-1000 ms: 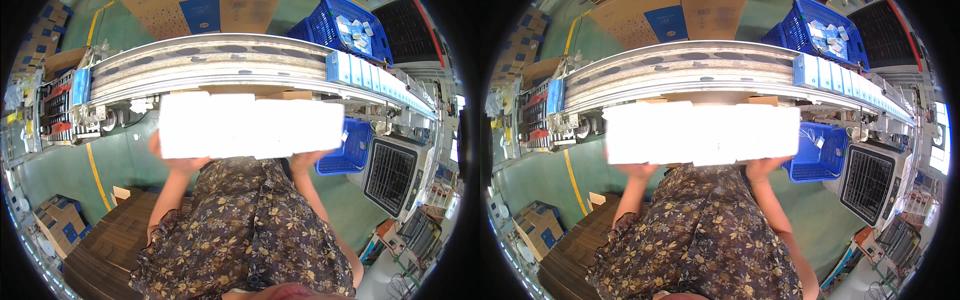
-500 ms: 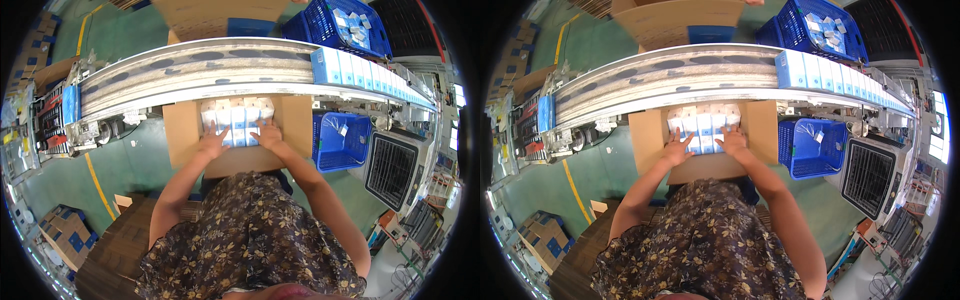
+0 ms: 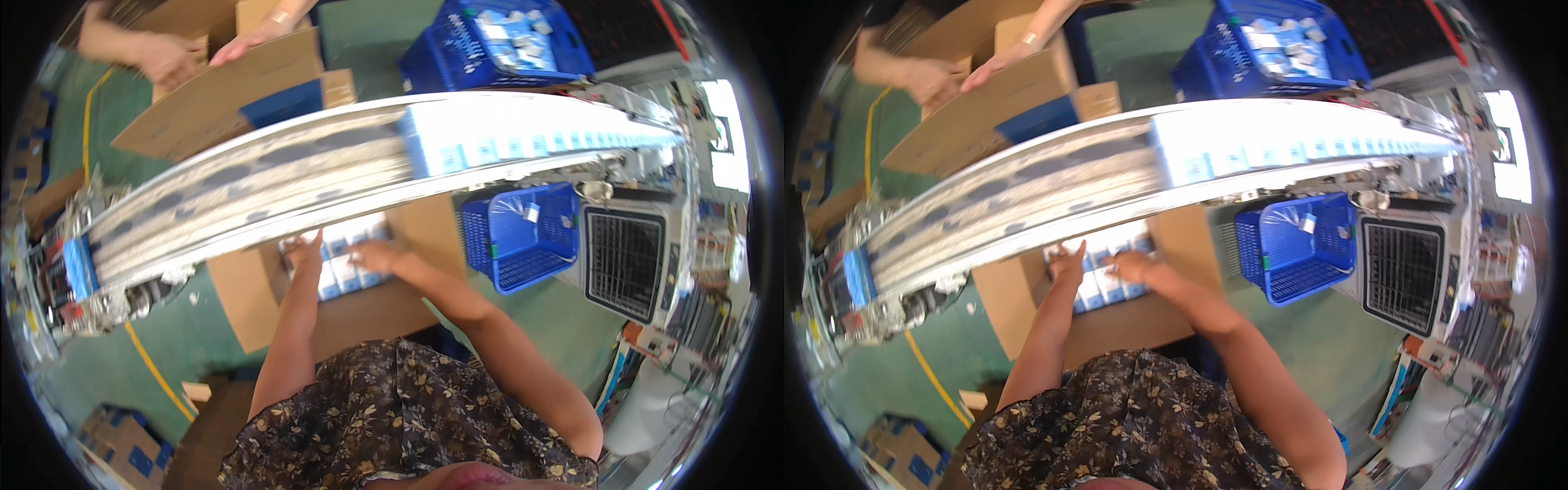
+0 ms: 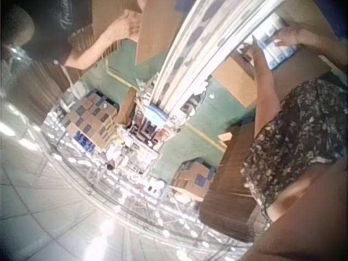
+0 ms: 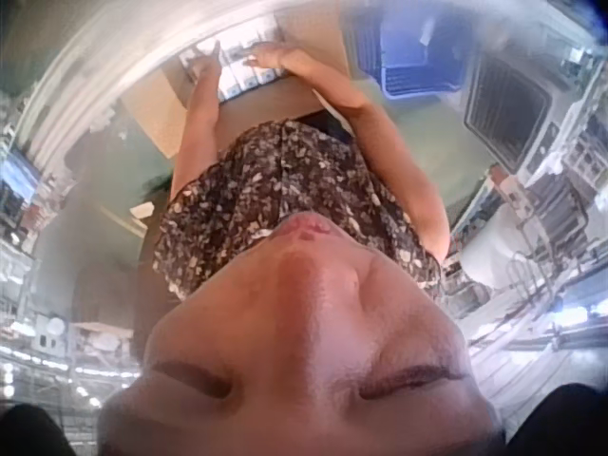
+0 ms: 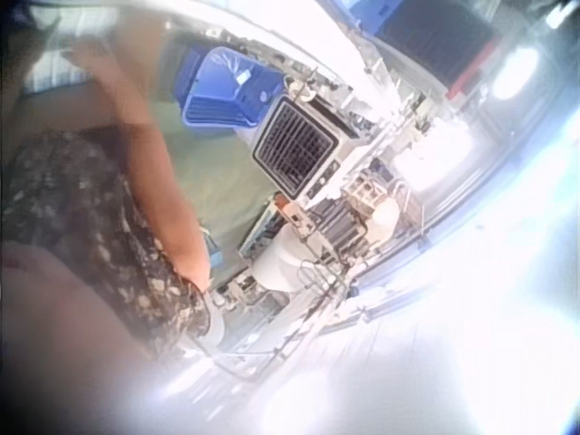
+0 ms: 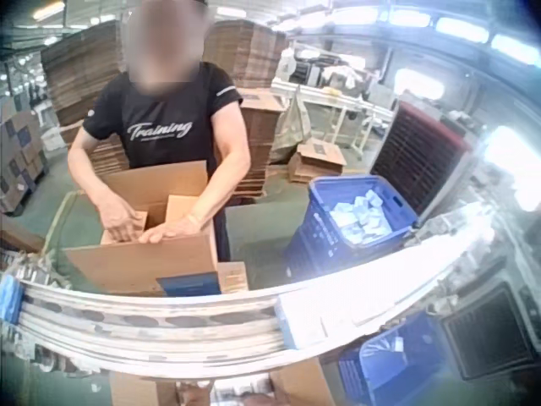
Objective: The person places small white boxes into a larger cardboard box on a conveyor belt. They then move the filled box down the line and pick up a new empty box to continue the process.
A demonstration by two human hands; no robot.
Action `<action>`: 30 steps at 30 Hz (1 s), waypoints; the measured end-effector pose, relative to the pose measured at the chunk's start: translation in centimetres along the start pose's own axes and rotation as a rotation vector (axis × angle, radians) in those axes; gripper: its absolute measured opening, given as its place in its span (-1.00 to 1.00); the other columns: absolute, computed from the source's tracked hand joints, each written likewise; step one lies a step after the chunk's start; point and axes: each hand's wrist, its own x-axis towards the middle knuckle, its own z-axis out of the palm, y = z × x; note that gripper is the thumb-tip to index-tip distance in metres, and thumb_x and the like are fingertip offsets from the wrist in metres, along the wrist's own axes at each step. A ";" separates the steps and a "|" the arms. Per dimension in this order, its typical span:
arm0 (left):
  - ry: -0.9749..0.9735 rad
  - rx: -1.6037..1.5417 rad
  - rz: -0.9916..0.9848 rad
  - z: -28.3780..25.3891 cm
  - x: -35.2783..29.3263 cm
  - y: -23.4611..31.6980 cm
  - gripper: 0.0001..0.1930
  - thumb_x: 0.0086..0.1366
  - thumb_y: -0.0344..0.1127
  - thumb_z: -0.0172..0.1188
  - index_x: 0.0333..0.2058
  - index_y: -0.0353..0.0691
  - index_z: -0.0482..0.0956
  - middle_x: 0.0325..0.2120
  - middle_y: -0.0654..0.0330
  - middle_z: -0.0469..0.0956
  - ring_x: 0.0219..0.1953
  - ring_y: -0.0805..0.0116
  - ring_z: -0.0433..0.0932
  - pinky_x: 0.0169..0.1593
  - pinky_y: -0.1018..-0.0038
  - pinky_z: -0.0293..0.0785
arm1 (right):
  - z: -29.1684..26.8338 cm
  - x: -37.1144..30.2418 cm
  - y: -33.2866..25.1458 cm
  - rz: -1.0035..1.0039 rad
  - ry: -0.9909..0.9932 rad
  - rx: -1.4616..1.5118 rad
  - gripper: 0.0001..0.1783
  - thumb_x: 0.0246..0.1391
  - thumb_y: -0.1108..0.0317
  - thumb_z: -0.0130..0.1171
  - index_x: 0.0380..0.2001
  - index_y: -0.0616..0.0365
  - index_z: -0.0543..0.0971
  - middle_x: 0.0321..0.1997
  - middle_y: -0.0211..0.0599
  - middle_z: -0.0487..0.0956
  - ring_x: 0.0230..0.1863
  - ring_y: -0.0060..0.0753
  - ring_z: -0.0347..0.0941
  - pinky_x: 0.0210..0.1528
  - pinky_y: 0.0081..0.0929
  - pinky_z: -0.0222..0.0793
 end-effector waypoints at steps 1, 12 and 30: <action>0.033 0.048 -0.021 1.1 1.1 0.4 -0.31 0.46 -0.13 -0.12 0.41 0.58 -0.24 0.43 -0.22 -0.13 0.35 -0.42 0.10 0.26 -0.03 0.22 | -0.5 -3.5 -0.4 -0.206 0.090 0.090 -0.40 0.29 -0.09 0.01 0.32 -0.13 0.36 0.25 0.03 0.45 0.20 0.10 0.42 0.26 -0.12 0.30; 1.073 -0.420 0.951 -15.2 -20.4 7.6 -0.77 0.18 -0.38 0.22 -0.15 -0.13 0.59 -0.29 0.16 0.57 -0.24 0.12 0.53 -0.23 0.23 0.51 | -22.0 -26.0 15.7 0.065 1.376 -0.229 -0.48 0.16 0.29 0.23 0.12 0.35 0.43 0.09 0.14 0.51 0.13 0.17 0.41 0.15 -0.14 0.36; 1.068 -1.042 0.275 -24.9 -24.1 -5.7 -0.07 -0.01 0.23 0.43 0.08 -0.44 0.30 -0.17 -0.18 0.61 -0.11 -0.09 0.62 -0.04 0.23 0.52 | -20.7 -19.9 -1.9 -0.080 1.305 0.224 -0.05 -0.07 -0.14 0.40 0.22 0.25 0.28 0.02 0.10 0.56 0.06 0.10 0.52 0.07 -0.19 0.40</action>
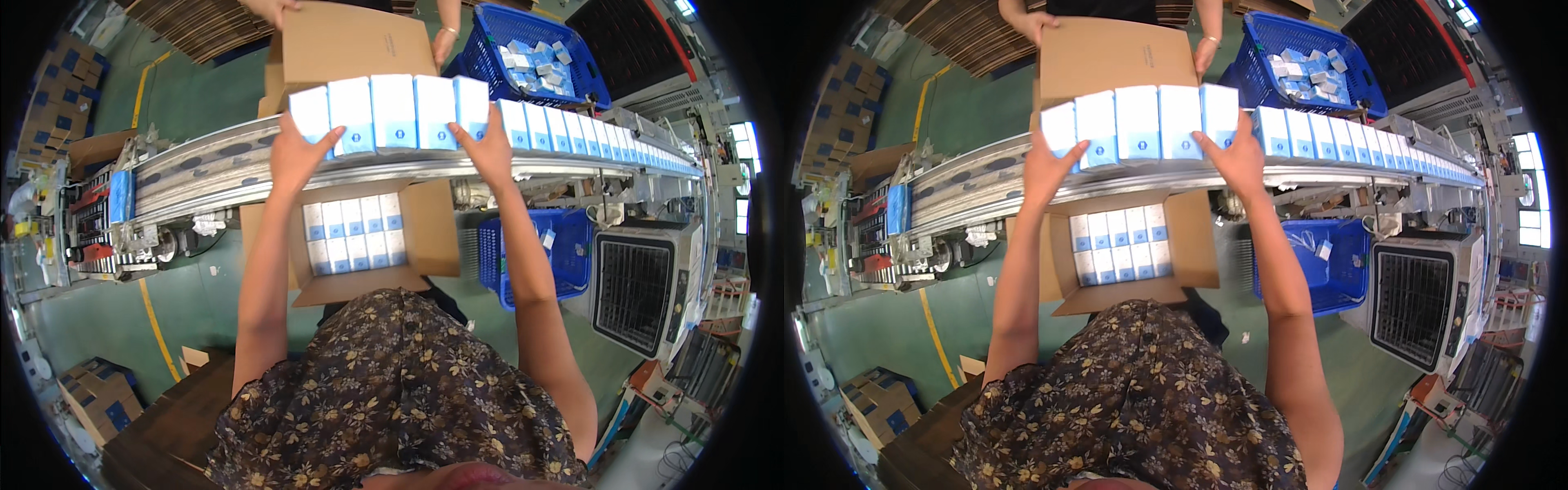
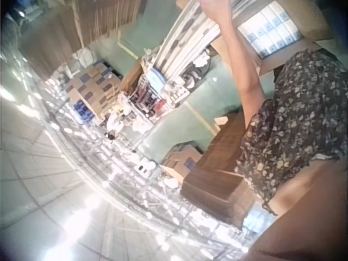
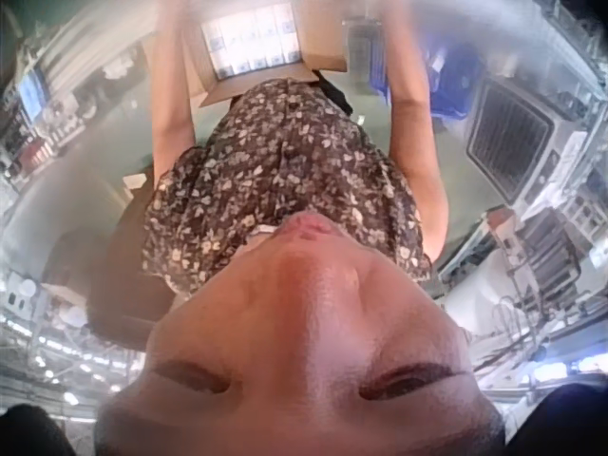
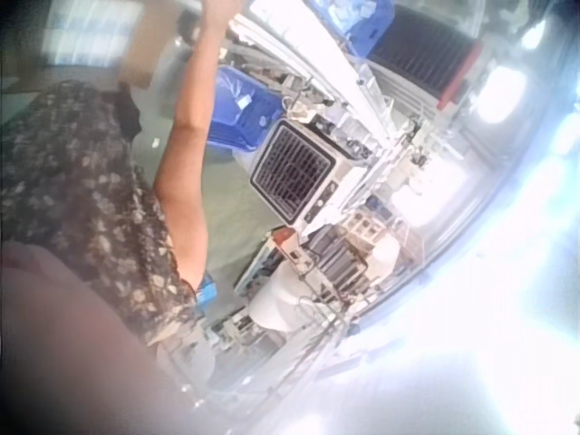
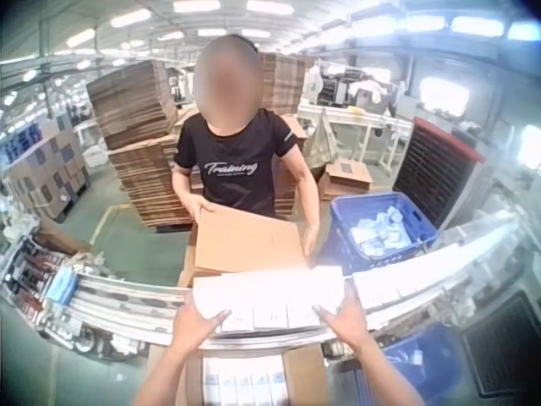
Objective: The person places small white boxes into a larger cardboard box on a conveyor belt. They then move the filled box down the line and pick up a new empty box to continue the process.
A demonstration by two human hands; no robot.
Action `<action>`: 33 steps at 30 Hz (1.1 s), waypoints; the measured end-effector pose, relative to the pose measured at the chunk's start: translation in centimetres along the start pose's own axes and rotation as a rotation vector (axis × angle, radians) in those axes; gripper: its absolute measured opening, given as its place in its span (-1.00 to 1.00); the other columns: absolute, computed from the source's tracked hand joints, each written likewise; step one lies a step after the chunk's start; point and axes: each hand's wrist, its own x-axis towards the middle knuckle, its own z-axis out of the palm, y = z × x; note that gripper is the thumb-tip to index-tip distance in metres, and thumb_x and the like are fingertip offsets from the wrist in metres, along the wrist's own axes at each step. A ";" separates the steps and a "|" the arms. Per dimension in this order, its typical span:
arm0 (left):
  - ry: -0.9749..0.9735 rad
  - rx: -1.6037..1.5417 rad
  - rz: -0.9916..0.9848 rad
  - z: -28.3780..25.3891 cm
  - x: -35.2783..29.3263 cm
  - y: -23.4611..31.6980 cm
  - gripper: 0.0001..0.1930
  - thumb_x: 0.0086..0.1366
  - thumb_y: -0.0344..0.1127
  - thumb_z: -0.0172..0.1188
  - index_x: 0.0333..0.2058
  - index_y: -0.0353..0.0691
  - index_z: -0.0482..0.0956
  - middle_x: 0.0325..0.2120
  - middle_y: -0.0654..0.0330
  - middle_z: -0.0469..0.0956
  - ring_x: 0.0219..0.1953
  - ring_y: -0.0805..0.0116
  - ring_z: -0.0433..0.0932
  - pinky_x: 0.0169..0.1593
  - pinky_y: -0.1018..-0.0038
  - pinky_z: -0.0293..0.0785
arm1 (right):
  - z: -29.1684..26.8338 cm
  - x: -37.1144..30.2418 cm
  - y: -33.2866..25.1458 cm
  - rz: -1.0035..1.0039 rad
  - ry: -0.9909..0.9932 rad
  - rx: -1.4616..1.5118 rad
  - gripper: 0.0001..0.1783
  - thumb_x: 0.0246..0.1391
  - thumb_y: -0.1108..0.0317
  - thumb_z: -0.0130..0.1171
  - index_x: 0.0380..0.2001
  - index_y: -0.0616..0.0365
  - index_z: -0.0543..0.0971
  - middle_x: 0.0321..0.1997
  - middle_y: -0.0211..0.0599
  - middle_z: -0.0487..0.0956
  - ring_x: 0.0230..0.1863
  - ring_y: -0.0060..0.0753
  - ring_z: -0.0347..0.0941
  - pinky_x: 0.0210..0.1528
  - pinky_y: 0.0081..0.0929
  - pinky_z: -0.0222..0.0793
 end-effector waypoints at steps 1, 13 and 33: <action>0.047 0.006 0.053 -3.1 -1.0 1.1 -0.08 -0.01 0.20 0.44 0.09 -0.43 0.30 -0.18 -0.17 0.60 -0.11 -0.09 0.62 -0.04 0.23 0.52 | -0.7 -1.0 -2.5 -0.024 0.037 0.014 -0.05 -0.06 -0.11 0.41 0.23 0.25 0.27 0.04 0.10 0.55 0.05 0.09 0.53 0.08 -0.19 0.40; -0.219 0.390 0.204 -11.4 -20.8 -6.5 0.14 0.15 0.28 0.26 0.35 -0.54 -0.08 0.23 -0.39 0.19 0.23 -0.34 0.26 0.29 0.04 0.22 | 7.9 -26.5 -0.7 0.107 -0.306 -0.080 -0.10 0.27 -0.06 0.04 0.38 0.40 0.01 0.35 0.28 0.25 0.36 0.19 0.22 0.36 -0.15 0.13; -1.243 0.928 0.441 7.5 -18.7 -26.9 -0.63 0.21 -0.11 0.12 -0.08 -0.13 0.63 0.02 0.02 0.56 0.10 0.05 0.51 0.16 0.09 0.35 | -2.7 -14.6 12.8 0.221 0.028 -0.101 -0.64 0.11 0.23 0.24 -0.07 0.20 0.62 -0.06 -0.01 0.63 -0.02 0.01 0.56 0.03 -0.24 0.46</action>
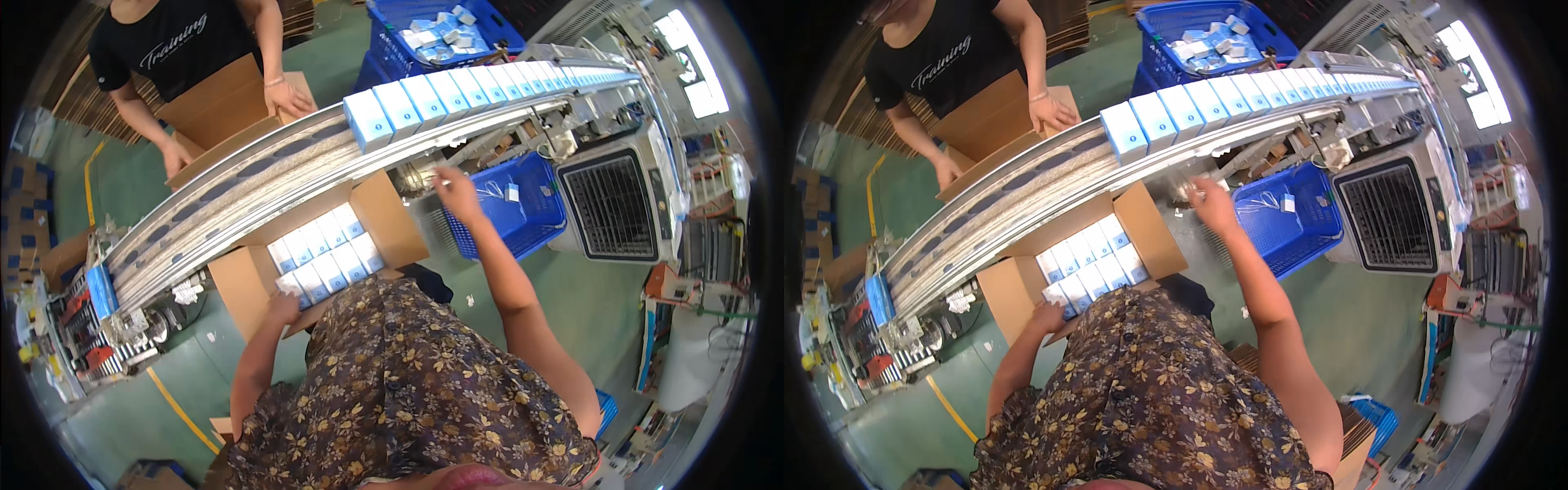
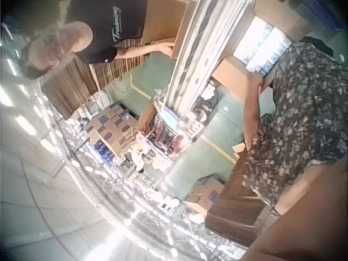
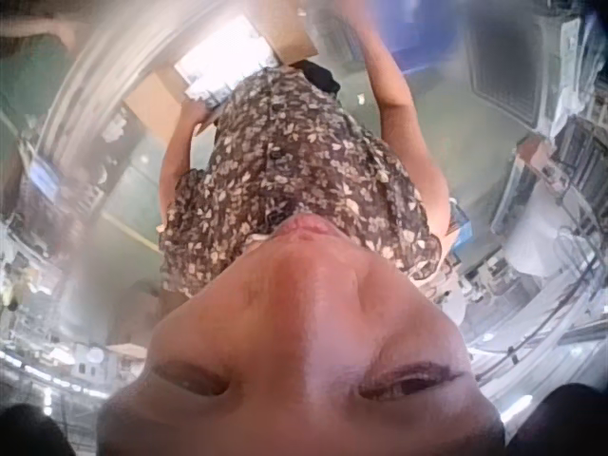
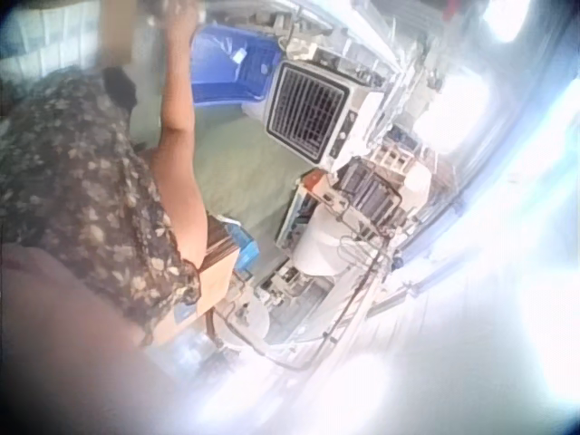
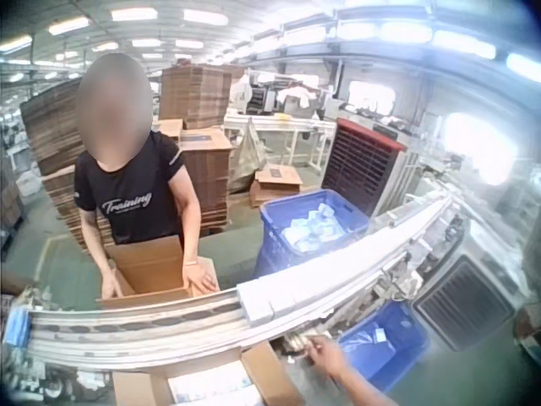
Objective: The person places small white boxes into a larger cardboard box on a conveyor belt. They then move the filled box down the line and pick up a new empty box to continue the process.
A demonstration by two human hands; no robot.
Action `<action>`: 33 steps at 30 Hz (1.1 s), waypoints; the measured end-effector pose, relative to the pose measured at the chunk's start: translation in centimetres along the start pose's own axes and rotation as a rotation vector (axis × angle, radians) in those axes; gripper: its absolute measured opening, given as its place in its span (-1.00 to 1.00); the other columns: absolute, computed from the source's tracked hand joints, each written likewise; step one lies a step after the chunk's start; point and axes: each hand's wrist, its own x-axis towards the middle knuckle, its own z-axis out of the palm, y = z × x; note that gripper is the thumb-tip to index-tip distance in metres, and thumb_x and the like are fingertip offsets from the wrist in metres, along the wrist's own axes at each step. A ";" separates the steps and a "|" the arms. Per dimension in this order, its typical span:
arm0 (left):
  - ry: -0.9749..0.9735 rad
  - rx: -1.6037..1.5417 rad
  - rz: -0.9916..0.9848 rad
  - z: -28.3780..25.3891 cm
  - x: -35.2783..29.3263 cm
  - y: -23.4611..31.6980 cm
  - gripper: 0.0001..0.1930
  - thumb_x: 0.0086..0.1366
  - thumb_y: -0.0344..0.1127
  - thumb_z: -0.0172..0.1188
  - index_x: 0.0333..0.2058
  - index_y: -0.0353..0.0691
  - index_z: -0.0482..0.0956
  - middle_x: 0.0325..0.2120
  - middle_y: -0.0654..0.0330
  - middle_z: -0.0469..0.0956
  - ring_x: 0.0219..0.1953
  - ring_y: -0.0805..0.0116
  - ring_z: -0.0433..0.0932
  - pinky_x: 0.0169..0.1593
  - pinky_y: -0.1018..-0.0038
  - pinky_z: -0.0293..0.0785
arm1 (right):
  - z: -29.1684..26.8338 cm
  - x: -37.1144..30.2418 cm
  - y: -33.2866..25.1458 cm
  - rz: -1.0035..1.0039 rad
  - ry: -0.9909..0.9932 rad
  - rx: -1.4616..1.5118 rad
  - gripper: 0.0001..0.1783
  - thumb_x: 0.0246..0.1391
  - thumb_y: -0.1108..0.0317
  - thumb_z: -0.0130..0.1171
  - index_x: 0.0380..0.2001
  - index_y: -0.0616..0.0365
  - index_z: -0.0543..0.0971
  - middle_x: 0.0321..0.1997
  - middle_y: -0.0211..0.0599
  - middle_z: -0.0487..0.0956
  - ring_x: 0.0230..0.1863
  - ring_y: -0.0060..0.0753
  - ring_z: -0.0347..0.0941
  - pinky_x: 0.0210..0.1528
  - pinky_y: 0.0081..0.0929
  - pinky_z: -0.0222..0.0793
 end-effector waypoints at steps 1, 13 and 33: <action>-0.020 -0.029 -0.034 1.3 1.4 -1.0 -0.62 0.25 -0.09 0.08 -0.06 -0.14 0.62 0.05 0.00 0.54 0.13 0.05 0.48 0.21 0.08 0.31 | -1.4 2.4 1.2 -0.161 0.099 -0.064 -0.69 0.07 0.28 0.26 -0.12 0.17 0.64 -0.10 -0.03 0.63 -0.03 0.00 0.55 0.04 -0.24 0.45; 0.883 -1.006 -0.124 -28.1 -1.7 5.4 -0.76 0.42 -0.22 0.09 -0.12 -0.22 0.63 -0.35 0.12 0.66 -0.36 0.28 0.56 -0.19 0.44 0.49 | -4.1 19.1 0.2 -0.258 0.070 -0.775 -0.27 0.19 -0.17 0.10 0.11 0.32 0.48 -0.05 0.14 0.58 -0.03 0.15 0.51 0.06 -0.03 0.39; 1.774 -0.736 -0.205 -29.4 -17.3 2.8 -0.06 -0.09 -0.05 0.56 0.14 -0.42 0.20 -0.01 0.02 0.32 0.07 0.18 0.38 0.14 0.29 0.34 | -2.6 0.8 -19.7 -0.488 0.390 0.264 -0.22 0.06 0.37 0.26 0.24 0.38 0.10 0.12 -0.02 0.35 0.10 -0.24 0.40 0.14 -0.34 0.37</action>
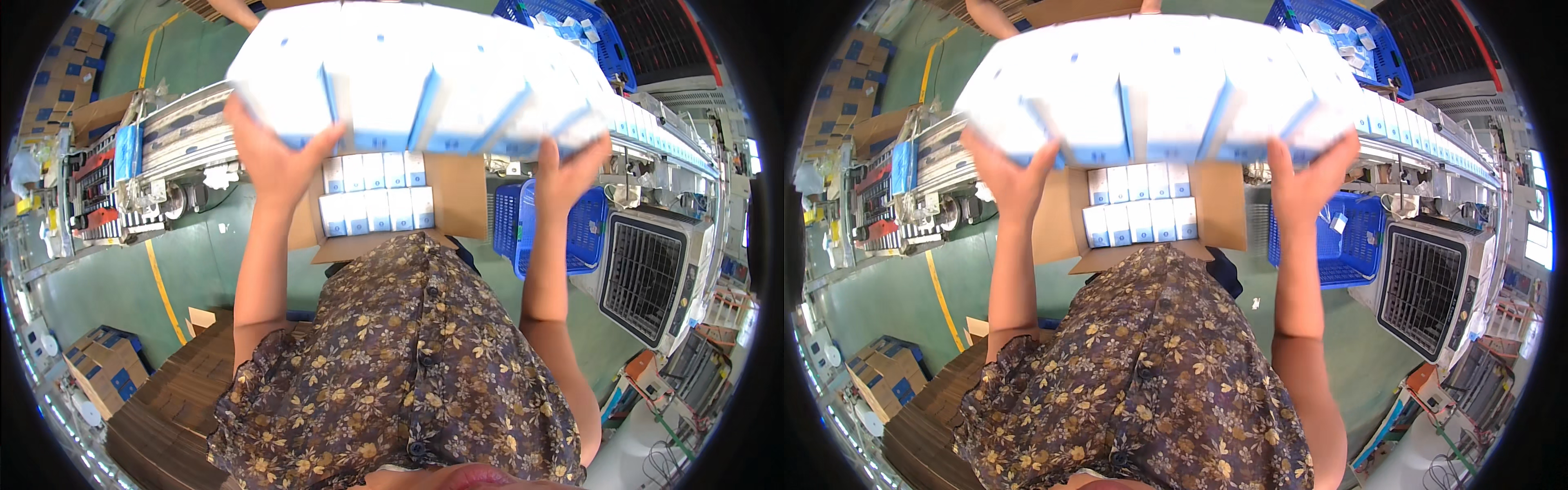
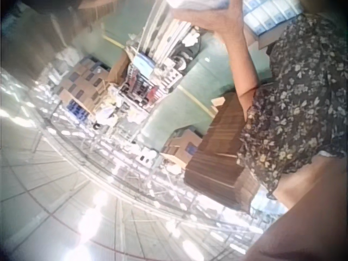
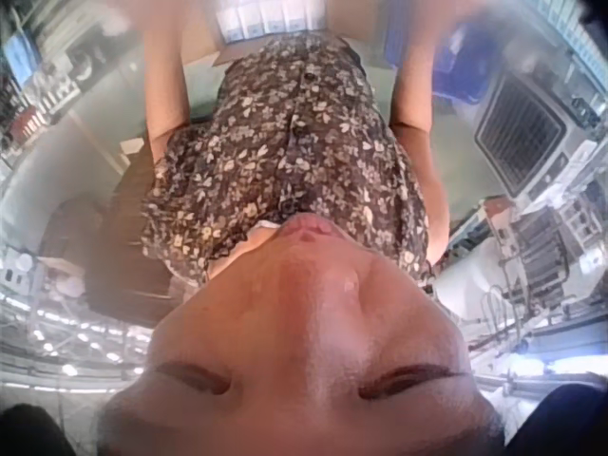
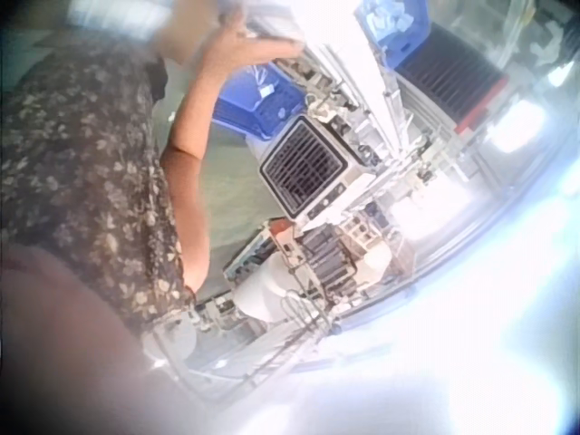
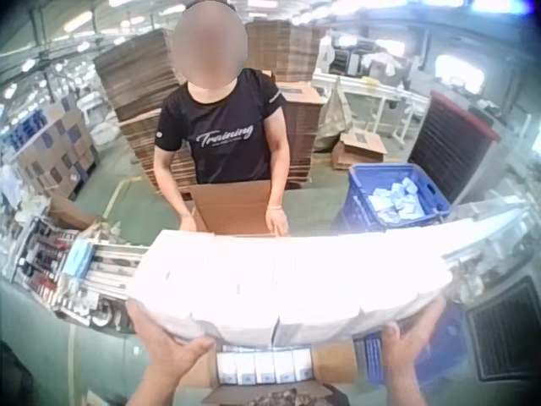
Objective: The person places small white boxes into a larger cardboard box on a conveyor belt. They then move the filled box down the line and pick up a new empty box to continue the process.
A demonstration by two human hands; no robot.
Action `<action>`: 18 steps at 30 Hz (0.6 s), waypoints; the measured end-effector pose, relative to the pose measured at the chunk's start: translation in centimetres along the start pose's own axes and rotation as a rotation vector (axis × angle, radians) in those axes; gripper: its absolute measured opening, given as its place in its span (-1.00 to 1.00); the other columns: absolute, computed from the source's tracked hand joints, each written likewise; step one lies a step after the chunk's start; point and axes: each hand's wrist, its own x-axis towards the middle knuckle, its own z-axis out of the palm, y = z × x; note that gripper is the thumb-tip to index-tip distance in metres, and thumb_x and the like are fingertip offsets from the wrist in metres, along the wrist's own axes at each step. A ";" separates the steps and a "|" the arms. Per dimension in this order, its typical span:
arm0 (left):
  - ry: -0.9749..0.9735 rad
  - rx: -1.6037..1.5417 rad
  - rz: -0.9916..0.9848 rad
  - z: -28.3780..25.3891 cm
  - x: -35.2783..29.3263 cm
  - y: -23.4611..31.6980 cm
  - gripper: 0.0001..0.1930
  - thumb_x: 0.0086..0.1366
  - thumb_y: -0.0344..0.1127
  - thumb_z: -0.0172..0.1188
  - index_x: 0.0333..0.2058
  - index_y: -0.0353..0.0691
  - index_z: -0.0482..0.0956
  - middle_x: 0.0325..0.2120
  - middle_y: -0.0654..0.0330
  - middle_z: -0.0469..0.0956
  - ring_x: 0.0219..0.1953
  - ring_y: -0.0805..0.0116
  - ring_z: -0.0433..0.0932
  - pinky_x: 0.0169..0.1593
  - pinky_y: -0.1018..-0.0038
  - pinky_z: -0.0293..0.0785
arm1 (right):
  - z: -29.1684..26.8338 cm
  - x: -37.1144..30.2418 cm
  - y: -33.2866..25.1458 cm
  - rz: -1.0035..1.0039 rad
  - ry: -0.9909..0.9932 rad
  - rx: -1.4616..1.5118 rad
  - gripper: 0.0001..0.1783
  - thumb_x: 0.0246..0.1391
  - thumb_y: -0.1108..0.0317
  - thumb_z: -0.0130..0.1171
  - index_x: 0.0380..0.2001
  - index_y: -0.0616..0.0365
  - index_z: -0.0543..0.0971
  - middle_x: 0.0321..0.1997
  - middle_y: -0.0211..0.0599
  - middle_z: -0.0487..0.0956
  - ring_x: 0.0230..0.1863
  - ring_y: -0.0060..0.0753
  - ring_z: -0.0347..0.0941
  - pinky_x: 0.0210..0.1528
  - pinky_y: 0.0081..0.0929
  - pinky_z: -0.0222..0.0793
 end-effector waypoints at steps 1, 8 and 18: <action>0.017 -0.054 0.008 -1.6 -1.8 0.1 0.13 -0.17 0.14 0.59 0.16 -0.49 0.13 -0.01 -0.02 0.25 0.05 0.15 0.37 0.09 0.25 0.38 | 0.0 -2.5 -1.5 0.101 0.030 0.175 -0.26 0.11 0.41 0.19 0.25 0.37 0.06 0.17 -0.01 0.29 0.16 -0.24 0.35 0.16 -0.32 0.35; -0.646 0.460 -0.348 -1.1 -21.5 -12.8 0.09 0.11 0.13 0.36 0.30 -0.59 -0.02 0.35 -0.33 -0.01 0.33 -0.24 0.13 0.36 0.02 0.05 | 4.3 -21.4 6.6 0.398 -1.055 -0.407 0.18 0.12 -0.15 0.22 0.36 0.57 -0.15 0.44 0.38 0.02 0.49 0.24 -0.08 0.46 -0.17 -0.02; -1.350 0.585 -0.325 4.8 -18.7 -14.4 -0.10 0.25 0.28 0.13 0.45 0.16 -0.06 0.41 -0.30 -0.19 0.45 -0.31 -0.21 0.42 -0.04 -0.10 | 14.4 -21.1 10.1 0.090 -1.367 -0.550 -0.15 0.16 -0.27 0.06 0.43 -0.26 0.13 0.52 0.13 -0.05 0.47 0.36 -0.07 0.45 -0.08 0.00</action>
